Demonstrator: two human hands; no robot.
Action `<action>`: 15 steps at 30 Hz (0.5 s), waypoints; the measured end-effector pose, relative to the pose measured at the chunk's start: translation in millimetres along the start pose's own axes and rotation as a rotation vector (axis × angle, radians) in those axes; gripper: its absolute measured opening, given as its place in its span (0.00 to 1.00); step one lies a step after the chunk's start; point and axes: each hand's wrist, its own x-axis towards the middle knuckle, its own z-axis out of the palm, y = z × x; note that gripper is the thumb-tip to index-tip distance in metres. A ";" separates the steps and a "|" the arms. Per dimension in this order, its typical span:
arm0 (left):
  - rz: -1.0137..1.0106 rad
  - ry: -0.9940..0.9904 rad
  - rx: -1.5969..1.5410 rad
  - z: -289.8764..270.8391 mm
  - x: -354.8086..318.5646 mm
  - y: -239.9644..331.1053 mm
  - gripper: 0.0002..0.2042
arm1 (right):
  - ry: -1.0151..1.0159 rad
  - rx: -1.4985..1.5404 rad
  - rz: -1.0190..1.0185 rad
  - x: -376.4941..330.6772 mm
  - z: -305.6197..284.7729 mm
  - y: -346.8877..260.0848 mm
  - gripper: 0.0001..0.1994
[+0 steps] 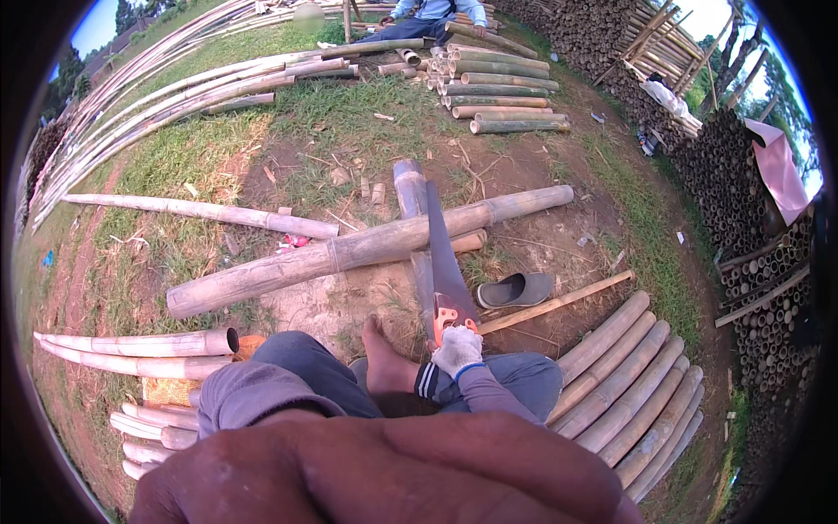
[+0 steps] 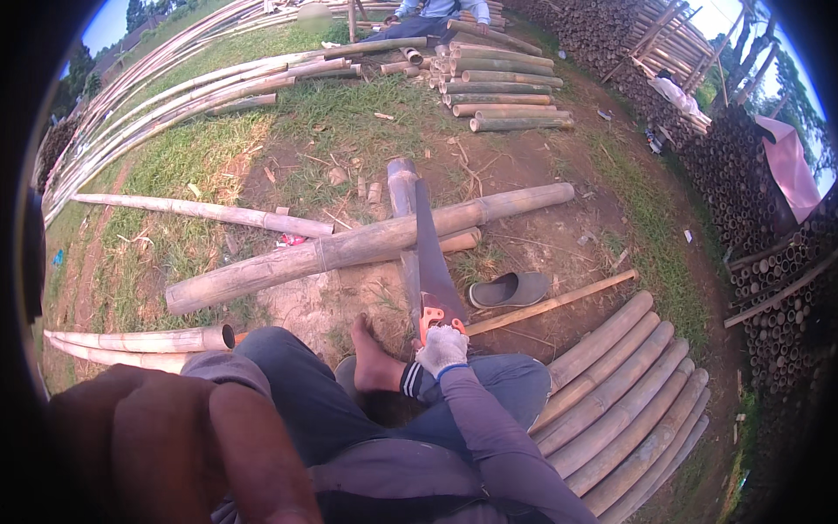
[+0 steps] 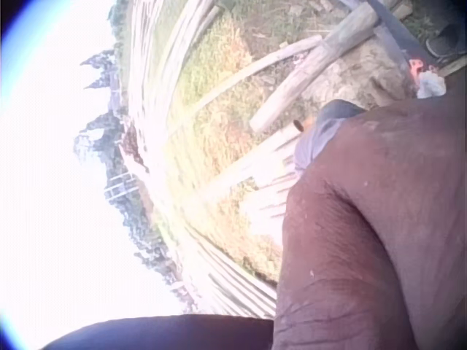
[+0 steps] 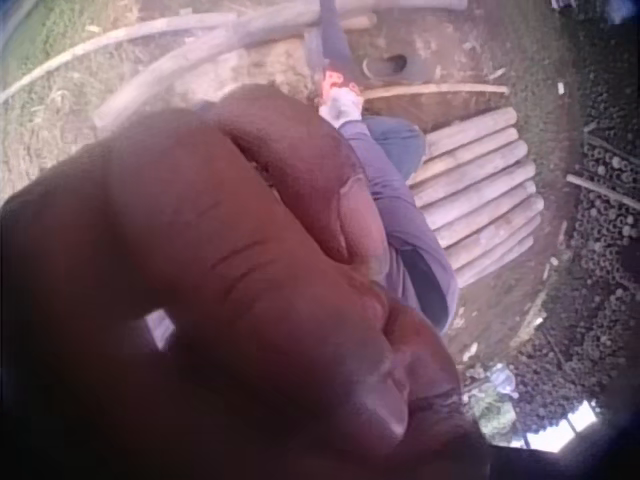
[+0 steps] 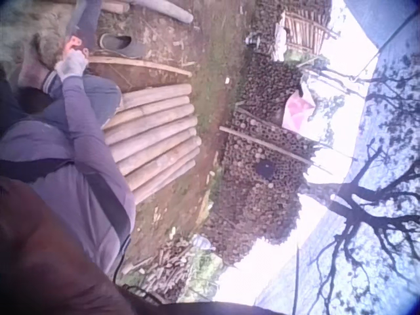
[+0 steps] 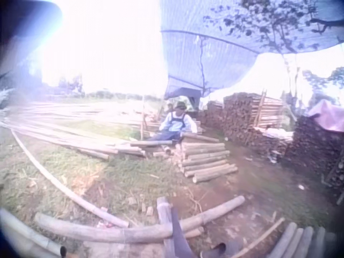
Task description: The person sits on the ground and uses a hand saw to cut a long bamboo pole into shorter sections. They hold the bamboo with one hand and their foot while sawing with the other, then move the cut pieces aside.
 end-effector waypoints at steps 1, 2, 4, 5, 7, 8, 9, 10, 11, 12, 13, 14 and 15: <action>0.035 0.015 0.004 0.0 1.1 4.9 0.14 | -0.021 0.004 0.000 1.3 4.8 -0.2 0.28; 0.067 0.028 0.004 -0.2 0.1 7.1 0.14 | -0.040 0.005 0.005 4.4 5.8 -0.2 0.28; 0.109 0.048 0.010 -0.7 -3.1 12.3 0.14 | -0.065 0.021 0.012 5.2 6.6 -4.3 0.29; 0.130 0.055 0.014 1.4 -4.6 13.8 0.14 | -0.081 0.032 0.019 5.8 5.5 -6.2 0.30; 0.161 0.072 0.013 0.4 -8.1 12.3 0.13 | -0.074 0.034 0.014 7.3 2.2 -6.2 0.30; 0.171 0.077 0.012 0.5 -9.9 11.9 0.13 | -0.073 0.036 0.016 7.0 1.8 -4.8 0.29; 0.184 0.081 0.009 0.4 -11.4 13.2 0.13 | -0.074 0.039 0.021 7.9 2.4 -2.9 0.30; 0.189 0.086 0.013 0.8 -11.5 13.7 0.13 | -0.077 0.041 0.023 9.0 2.5 -1.6 0.30; 0.201 0.093 0.014 -0.1 -13.0 15.8 0.12 | -0.079 0.043 0.026 9.7 2.4 -1.3 0.30; 0.203 0.094 0.016 -1.2 -13.5 16.9 0.12 | -0.073 0.038 0.028 9.7 2.3 -1.7 0.30; 0.203 0.103 0.024 -1.6 -15.4 18.4 0.12 | -0.077 0.035 0.031 5.4 4.1 -3.1 0.30; 0.202 0.111 0.032 -2.8 -17.5 19.0 0.12 | -0.080 0.031 0.034 2.0 5.8 -4.3 0.30; 0.205 0.116 0.038 -4.3 -17.4 17.9 0.11 | -0.093 0.028 0.044 5.5 10.6 -2.1 0.30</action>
